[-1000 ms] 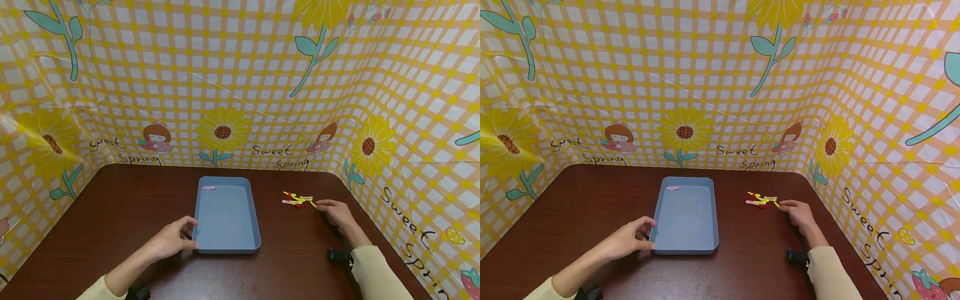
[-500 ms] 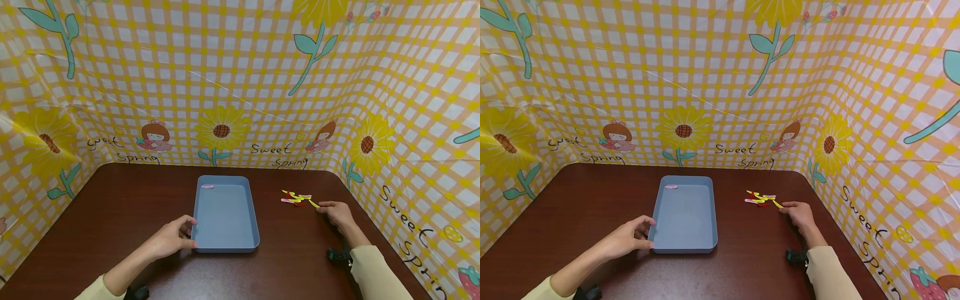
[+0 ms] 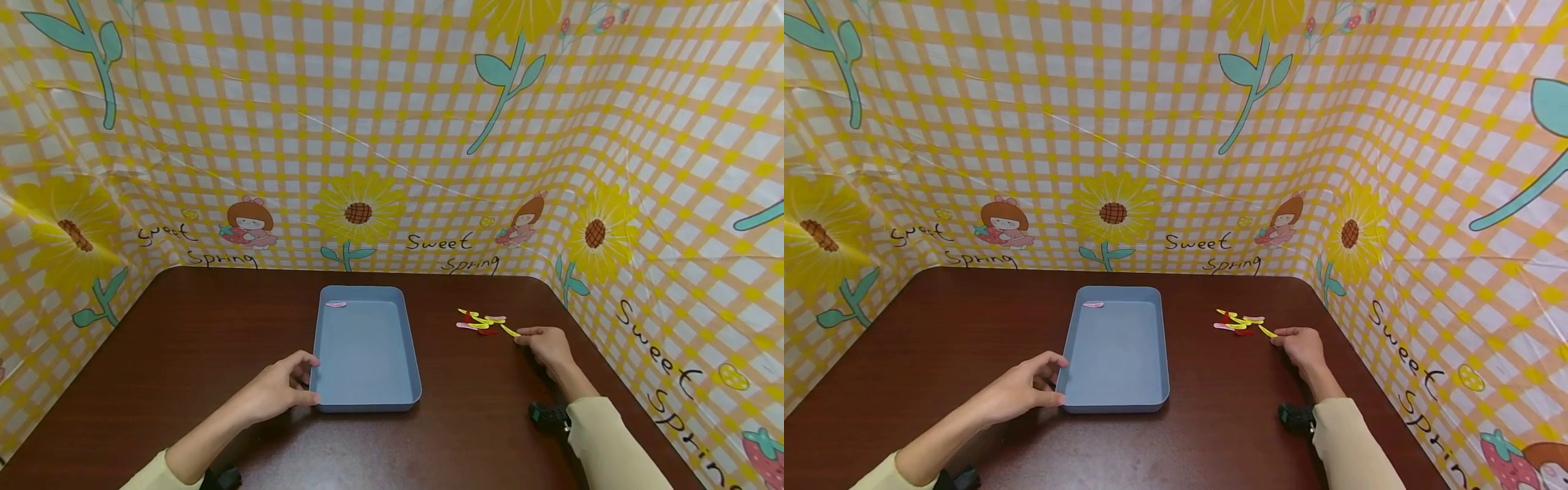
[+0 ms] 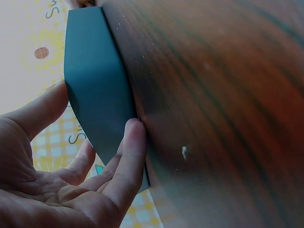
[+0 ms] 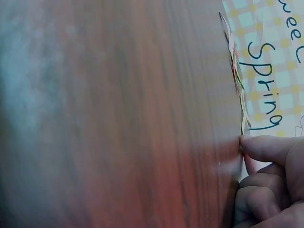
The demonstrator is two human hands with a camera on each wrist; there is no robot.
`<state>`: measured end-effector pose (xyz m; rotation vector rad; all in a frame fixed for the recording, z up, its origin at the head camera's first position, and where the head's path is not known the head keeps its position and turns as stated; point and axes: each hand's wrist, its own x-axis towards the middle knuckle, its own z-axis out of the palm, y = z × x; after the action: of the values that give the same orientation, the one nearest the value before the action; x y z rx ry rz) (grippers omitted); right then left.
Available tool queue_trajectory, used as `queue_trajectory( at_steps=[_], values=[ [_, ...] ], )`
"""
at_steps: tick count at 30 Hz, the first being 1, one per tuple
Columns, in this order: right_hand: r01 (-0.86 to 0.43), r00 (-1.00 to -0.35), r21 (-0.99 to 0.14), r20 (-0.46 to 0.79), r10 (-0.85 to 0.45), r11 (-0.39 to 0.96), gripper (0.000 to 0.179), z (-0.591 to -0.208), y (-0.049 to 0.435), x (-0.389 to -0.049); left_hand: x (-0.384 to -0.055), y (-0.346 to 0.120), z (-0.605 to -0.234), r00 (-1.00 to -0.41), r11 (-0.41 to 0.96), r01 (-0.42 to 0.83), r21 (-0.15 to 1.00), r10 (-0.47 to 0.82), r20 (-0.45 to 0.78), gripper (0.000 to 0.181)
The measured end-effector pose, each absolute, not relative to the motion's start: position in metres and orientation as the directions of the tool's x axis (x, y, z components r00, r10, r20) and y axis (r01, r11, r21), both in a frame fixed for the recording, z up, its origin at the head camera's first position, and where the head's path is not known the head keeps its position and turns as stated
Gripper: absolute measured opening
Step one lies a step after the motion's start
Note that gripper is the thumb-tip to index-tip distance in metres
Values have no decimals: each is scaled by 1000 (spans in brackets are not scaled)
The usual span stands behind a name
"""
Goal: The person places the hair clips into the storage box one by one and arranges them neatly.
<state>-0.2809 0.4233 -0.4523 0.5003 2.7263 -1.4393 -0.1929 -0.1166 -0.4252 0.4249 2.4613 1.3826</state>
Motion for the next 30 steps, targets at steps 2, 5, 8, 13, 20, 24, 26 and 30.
queue_trajectory(
  at_steps=[2, 5, 8, 13, 20, 24, 26, 30],
  values=[
    [285, -949, -796, -157, 273, 534, 41, -453, 423, -282, -193, -117, -425, -916, 499, 114, 859, 387, -104, 54],
    [281, -949, -789, -146, 278, 546, 39, -454, 423, -282, -194, -117, -426, -916, 502, 114, 857, 387, -104, 55],
    [279, -949, -787, -139, 282, 551, 37, -455, 423, -282, -195, -117, -427, -916, 501, 119, 857, 389, -101, 55],
    [287, -946, -790, -144, 290, 542, 37, -455, 422, -279, -195, -117, -427, -915, 498, 130, 857, 393, -90, 54],
    [275, -950, -810, -145, 278, 518, 39, -452, 422, -279, -194, -117, -427, -915, 490, 134, 861, 395, -82, 54],
    [274, -953, -824, -163, 256, 495, 41, -452, 423, -278, -194, -117, -426, -914, 485, 136, 864, 397, -79, 54],
    [264, -956, -835, -161, 246, 483, 43, -451, 423, -277, -194, -117, -426, -913, 482, 133, 866, 399, -82, 54],
    [236, -964, -845, -144, 222, 479, 44, -449, 423, -275, -194, -116, -426, -911, 475, 128, 870, 404, -87, 54]
  ],
)
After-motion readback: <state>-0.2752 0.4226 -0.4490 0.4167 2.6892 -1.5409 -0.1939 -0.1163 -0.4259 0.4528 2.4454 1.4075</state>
